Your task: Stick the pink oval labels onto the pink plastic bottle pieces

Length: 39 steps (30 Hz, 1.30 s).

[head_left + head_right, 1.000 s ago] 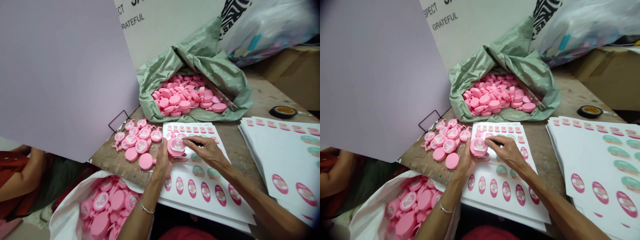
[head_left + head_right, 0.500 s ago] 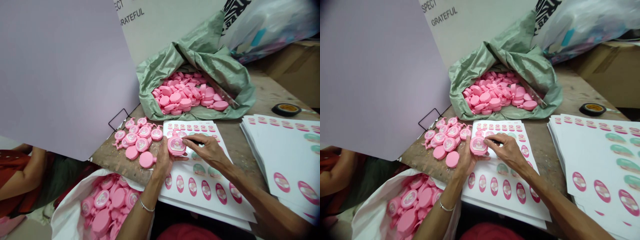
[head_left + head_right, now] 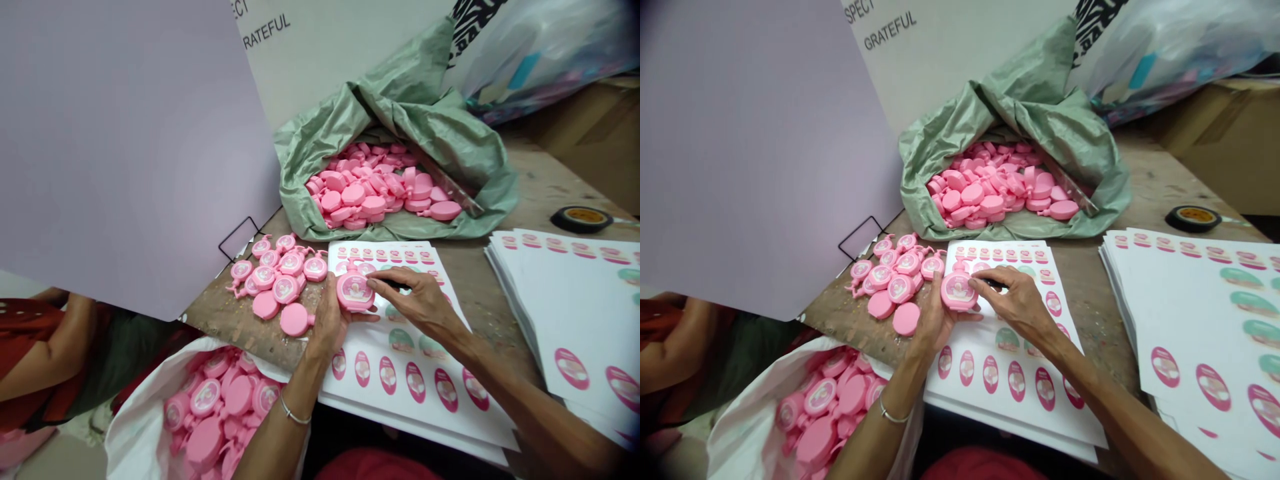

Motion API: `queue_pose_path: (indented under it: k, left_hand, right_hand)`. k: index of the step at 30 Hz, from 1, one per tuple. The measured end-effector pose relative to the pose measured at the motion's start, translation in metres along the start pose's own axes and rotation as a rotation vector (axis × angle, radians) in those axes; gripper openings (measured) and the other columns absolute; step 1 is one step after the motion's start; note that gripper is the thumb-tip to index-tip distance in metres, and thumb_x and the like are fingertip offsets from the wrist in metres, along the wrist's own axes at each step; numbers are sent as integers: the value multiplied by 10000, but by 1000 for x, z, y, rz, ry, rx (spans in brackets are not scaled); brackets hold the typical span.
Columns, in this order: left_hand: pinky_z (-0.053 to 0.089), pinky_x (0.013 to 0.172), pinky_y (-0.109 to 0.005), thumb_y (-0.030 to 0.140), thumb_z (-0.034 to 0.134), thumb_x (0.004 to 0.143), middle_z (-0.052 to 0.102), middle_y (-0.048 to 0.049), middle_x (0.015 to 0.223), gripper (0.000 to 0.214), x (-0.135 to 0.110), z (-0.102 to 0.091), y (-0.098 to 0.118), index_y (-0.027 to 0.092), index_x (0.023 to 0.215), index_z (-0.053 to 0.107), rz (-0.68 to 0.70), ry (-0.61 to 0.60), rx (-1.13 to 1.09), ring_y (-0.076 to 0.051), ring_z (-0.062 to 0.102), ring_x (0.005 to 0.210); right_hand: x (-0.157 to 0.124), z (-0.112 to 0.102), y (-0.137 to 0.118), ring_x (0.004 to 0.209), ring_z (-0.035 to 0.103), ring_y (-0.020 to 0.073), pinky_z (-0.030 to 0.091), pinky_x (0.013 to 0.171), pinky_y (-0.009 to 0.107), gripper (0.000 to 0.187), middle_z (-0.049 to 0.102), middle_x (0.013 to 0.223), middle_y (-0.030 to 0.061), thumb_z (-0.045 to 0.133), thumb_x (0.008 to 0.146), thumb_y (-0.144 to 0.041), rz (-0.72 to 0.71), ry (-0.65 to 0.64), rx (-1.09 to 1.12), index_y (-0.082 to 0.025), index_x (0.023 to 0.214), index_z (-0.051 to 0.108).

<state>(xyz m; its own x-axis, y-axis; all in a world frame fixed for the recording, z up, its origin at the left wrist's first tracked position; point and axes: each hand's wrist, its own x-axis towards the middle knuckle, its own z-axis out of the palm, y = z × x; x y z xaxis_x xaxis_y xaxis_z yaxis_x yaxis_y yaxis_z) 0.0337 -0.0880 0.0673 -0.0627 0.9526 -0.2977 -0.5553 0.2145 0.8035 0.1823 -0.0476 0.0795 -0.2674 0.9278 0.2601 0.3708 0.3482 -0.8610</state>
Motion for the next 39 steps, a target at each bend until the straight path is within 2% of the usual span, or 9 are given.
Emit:
queue_pose_path:
  k: [9, 13, 16, 23, 27, 30, 33, 36, 39]
  left_hand:
    - [601, 635, -351, 555, 552, 844, 692, -94, 880, 488, 0, -3, 0, 124, 1060, 624, 38, -91, 25, -196, 687, 695]
    - [590, 600, -291, 343, 705, 769, 655, -57, 864, 351, -2, -7, 0, 138, 1037, 608, 101, -146, 133, -166, 663, 692]
    - [587, 587, -292, 325, 680, 779, 653, -72, 879, 328, -5, -8, 1, 130, 1025, 583, 108, -126, 137, -166, 654, 689]
    - [583, 621, -324, 317, 725, 716, 649, -76, 929, 442, -12, -3, 0, 155, 1096, 567, 33, -210, 223, -192, 657, 735]
    - [560, 642, -363, 487, 599, 809, 673, -97, 855, 409, 0, -31, 22, 144, 1032, 589, 166, 110, 538, -207, 645, 673]
    - [505, 858, -434, 493, 569, 828, 666, -123, 950, 372, 10, -63, 53, 155, 977, 616, 503, 521, 972, -281, 630, 923]
    - [347, 1056, -505, 457, 584, 831, 555, -176, 1252, 425, 11, -82, 74, 140, 1114, 591, 865, 758, 1270, -330, 469, 1236]
    - [377, 1042, -470, 418, 572, 851, 532, -162, 1296, 395, 4, -76, 71, 152, 1144, 591, 986, 695, 1245, -297, 469, 1245]
    - [507, 833, -363, 445, 561, 862, 661, -110, 1036, 330, -1, -58, 51, 168, 1023, 639, 689, 403, 924, -230, 622, 955]
  right_hand:
    - [0, 5, 4, 739, 619, 191, 482, 686, 340, 272, 726, 845, 42, 603, 821, -471, -70, 43, -84, -239, 882, 731]
    - [0, 0, 6, 859, 628, 272, 422, 807, 421, 367, 722, 873, 106, 583, 834, -511, -190, 128, -447, -198, 975, 713]
    - [4, -6, 8, 946, 611, 354, 385, 852, 490, 552, 703, 956, 174, 630, 760, -597, -140, 206, -653, -140, 1066, 670]
    - [18, 12, 27, 1050, 603, 268, 479, 879, 403, 647, 636, 1171, 130, 684, 698, -581, -46, 114, -204, -188, 1193, 546]
    - [53, -1, 65, 912, 649, 239, 502, 776, 359, 520, 689, 1045, 114, 621, 769, -567, 19, 149, -388, -172, 1107, 595]
    - [98, -17, 89, 850, 641, 239, 470, 711, 336, 422, 697, 996, 125, 570, 835, -452, -7, 192, -664, -142, 1120, 594]
    - [146, -19, 95, 953, 583, 291, 417, 762, 363, 441, 660, 1057, 179, 592, 803, -278, -93, 246, -783, -91, 1200, 548]
    - [177, -14, 91, 950, 538, 300, 370, 754, 359, 355, 651, 1005, 194, 586, 758, -165, -200, 228, -864, -81, 1103, 601]
    - [175, -15, 82, 885, 519, 271, 344, 724, 348, 219, 649, 913, 169, 551, 797, -167, -320, 184, -909, -102, 982, 647]
